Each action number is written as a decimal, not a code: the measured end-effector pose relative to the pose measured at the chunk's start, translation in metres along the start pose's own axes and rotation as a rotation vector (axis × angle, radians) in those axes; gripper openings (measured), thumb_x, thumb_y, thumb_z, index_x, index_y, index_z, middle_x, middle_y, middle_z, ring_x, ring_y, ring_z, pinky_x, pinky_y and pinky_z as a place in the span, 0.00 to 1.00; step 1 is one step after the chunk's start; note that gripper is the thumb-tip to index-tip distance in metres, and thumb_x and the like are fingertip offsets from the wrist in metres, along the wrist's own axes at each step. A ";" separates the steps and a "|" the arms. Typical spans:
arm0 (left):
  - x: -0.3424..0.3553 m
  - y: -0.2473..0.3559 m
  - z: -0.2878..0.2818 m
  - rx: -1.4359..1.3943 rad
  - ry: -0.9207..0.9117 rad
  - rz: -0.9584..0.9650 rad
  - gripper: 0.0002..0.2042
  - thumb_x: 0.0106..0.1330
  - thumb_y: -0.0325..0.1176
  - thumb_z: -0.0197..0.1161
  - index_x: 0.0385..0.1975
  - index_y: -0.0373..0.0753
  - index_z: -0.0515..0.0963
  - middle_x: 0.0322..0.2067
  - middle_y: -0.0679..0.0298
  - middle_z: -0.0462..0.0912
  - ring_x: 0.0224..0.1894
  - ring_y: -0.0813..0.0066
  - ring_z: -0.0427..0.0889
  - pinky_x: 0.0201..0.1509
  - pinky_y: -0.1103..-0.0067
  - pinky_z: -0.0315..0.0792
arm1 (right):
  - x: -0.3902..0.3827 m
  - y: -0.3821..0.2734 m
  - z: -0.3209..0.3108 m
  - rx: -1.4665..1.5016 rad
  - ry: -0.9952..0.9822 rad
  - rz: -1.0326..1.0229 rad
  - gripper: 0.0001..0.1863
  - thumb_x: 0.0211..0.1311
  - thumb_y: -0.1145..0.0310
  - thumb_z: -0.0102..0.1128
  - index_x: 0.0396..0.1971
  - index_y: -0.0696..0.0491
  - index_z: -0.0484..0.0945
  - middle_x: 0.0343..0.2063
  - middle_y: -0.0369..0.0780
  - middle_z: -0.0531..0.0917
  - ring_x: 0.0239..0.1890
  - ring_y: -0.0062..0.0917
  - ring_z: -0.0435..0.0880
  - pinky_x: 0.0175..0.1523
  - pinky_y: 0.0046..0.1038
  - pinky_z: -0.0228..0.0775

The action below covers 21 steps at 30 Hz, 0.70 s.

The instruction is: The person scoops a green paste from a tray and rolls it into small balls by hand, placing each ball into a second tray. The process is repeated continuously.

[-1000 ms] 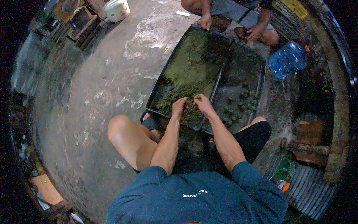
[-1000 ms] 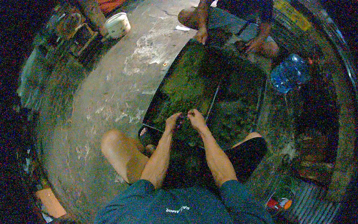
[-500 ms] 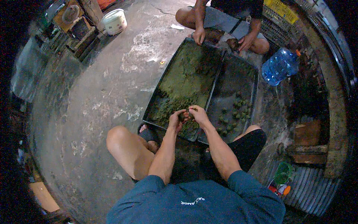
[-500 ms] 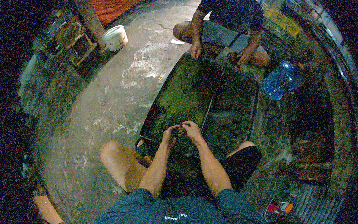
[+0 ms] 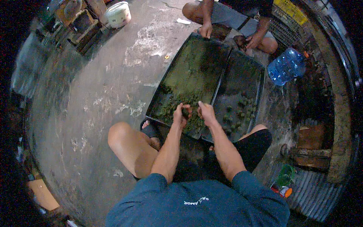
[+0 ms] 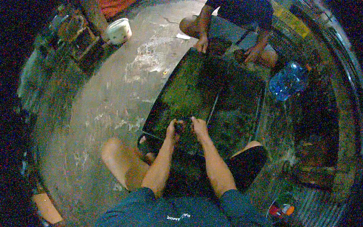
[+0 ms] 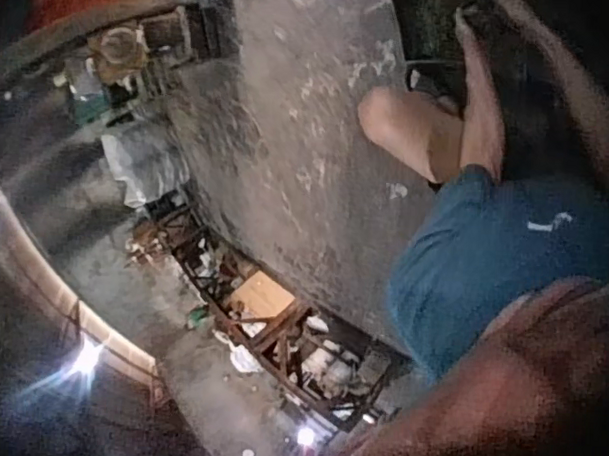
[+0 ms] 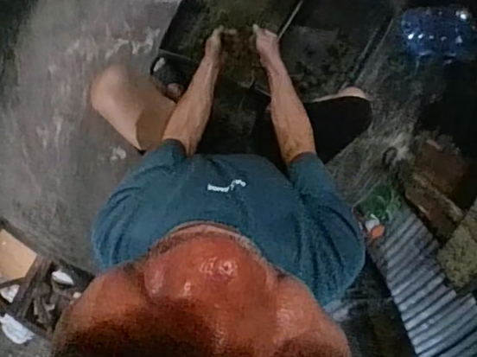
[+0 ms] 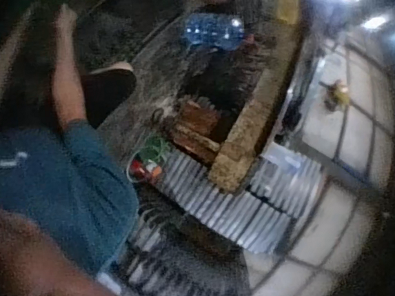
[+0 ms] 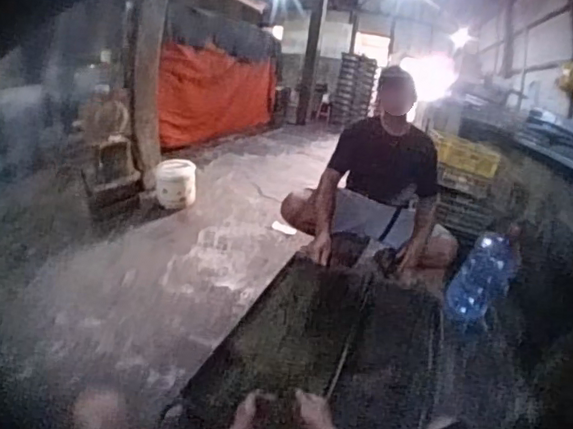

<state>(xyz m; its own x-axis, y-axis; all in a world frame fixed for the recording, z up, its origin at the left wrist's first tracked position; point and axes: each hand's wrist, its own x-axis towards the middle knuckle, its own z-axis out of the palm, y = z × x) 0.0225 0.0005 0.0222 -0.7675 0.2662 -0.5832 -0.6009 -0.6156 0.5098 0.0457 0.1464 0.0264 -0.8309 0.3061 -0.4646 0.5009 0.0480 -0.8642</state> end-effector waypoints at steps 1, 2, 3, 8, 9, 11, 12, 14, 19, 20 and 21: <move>0.002 -0.001 -0.005 0.039 0.014 0.020 0.15 0.65 0.43 0.50 0.27 0.37 0.72 0.20 0.64 0.74 0.18 0.77 0.70 0.17 0.81 0.59 | -0.008 -0.008 0.000 0.155 -0.031 0.034 0.17 0.63 0.55 0.48 0.22 0.52 0.72 0.19 0.35 0.76 0.18 0.21 0.71 0.22 0.24 0.60; 0.007 -0.003 -0.012 0.074 0.030 0.045 0.15 0.66 0.43 0.49 0.29 0.37 0.73 0.21 0.64 0.74 0.20 0.77 0.71 0.17 0.81 0.59 | -0.023 -0.031 0.002 0.305 -0.066 0.068 0.16 0.63 0.55 0.48 0.25 0.52 0.72 0.21 0.36 0.77 0.20 0.21 0.72 0.22 0.24 0.61; 0.012 -0.004 -0.015 0.115 0.031 0.071 0.15 0.66 0.43 0.48 0.31 0.36 0.73 0.22 0.64 0.75 0.21 0.77 0.72 0.18 0.82 0.60 | -0.031 -0.045 0.001 0.461 -0.089 0.090 0.15 0.64 0.56 0.48 0.28 0.52 0.73 0.23 0.36 0.77 0.21 0.21 0.73 0.23 0.24 0.63; 0.010 0.001 -0.019 -0.019 0.086 0.003 0.18 0.66 0.48 0.48 0.30 0.37 0.74 0.21 0.64 0.74 0.21 0.77 0.72 0.18 0.83 0.60 | -0.022 -0.033 -0.011 0.734 -0.159 0.195 0.16 0.63 0.52 0.48 0.28 0.50 0.73 0.21 0.36 0.76 0.18 0.20 0.71 0.20 0.20 0.60; 0.008 0.002 -0.018 0.061 0.132 0.013 0.19 0.66 0.48 0.48 0.28 0.37 0.73 0.20 0.65 0.73 0.20 0.77 0.71 0.18 0.83 0.60 | -0.020 -0.025 -0.010 0.661 -0.140 0.182 0.16 0.63 0.52 0.48 0.28 0.50 0.73 0.19 0.35 0.75 0.16 0.20 0.70 0.20 0.21 0.59; 0.003 0.004 -0.018 0.223 0.228 0.031 0.20 0.66 0.50 0.48 0.25 0.38 0.72 0.17 0.66 0.71 0.18 0.77 0.69 0.18 0.83 0.59 | -0.014 -0.012 -0.008 0.519 -0.086 0.143 0.16 0.62 0.51 0.49 0.26 0.49 0.73 0.17 0.34 0.74 0.13 0.21 0.67 0.19 0.22 0.58; 0.001 0.004 -0.015 0.269 0.235 0.051 0.19 0.66 0.49 0.48 0.25 0.38 0.72 0.17 0.66 0.71 0.18 0.77 0.69 0.18 0.83 0.59 | -0.011 -0.007 -0.006 0.449 -0.050 0.116 0.17 0.62 0.51 0.49 0.25 0.49 0.72 0.16 0.34 0.74 0.11 0.21 0.66 0.18 0.22 0.57; 0.000 0.002 -0.008 0.361 0.255 0.086 0.18 0.67 0.47 0.47 0.25 0.38 0.71 0.17 0.67 0.70 0.17 0.77 0.68 0.18 0.83 0.60 | -0.009 -0.001 -0.002 0.311 0.003 0.092 0.17 0.62 0.52 0.48 0.24 0.50 0.71 0.16 0.35 0.74 0.11 0.20 0.66 0.16 0.22 0.56; -0.009 0.000 0.000 -0.061 0.038 0.006 0.14 0.68 0.41 0.46 0.33 0.36 0.72 0.21 0.66 0.74 0.16 0.78 0.69 0.15 0.83 0.61 | -0.038 -0.031 0.007 0.436 -0.076 0.022 0.16 0.64 0.55 0.46 0.26 0.51 0.71 0.23 0.38 0.77 0.20 0.19 0.73 0.21 0.22 0.62; -0.009 0.001 -0.007 -0.005 0.005 0.016 0.14 0.68 0.41 0.46 0.34 0.36 0.72 0.21 0.65 0.74 0.16 0.78 0.70 0.15 0.83 0.62 | -0.039 -0.035 0.000 0.394 -0.102 0.039 0.16 0.65 0.54 0.44 0.29 0.51 0.71 0.26 0.38 0.78 0.26 0.20 0.75 0.28 0.23 0.67; -0.008 0.002 -0.013 0.051 -0.028 0.026 0.14 0.68 0.42 0.46 0.35 0.36 0.72 0.22 0.65 0.75 0.16 0.78 0.70 0.15 0.84 0.62 | -0.039 -0.035 -0.004 0.507 -0.127 0.097 0.16 0.65 0.53 0.44 0.29 0.51 0.72 0.26 0.38 0.78 0.25 0.21 0.75 0.26 0.22 0.66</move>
<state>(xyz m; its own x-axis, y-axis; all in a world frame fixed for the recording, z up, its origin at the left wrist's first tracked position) 0.0301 -0.0125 0.0197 -0.7886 0.2712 -0.5518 -0.5904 -0.5845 0.5565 0.0621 0.1361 0.0754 -0.8253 0.1675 -0.5393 0.4226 -0.4502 -0.7866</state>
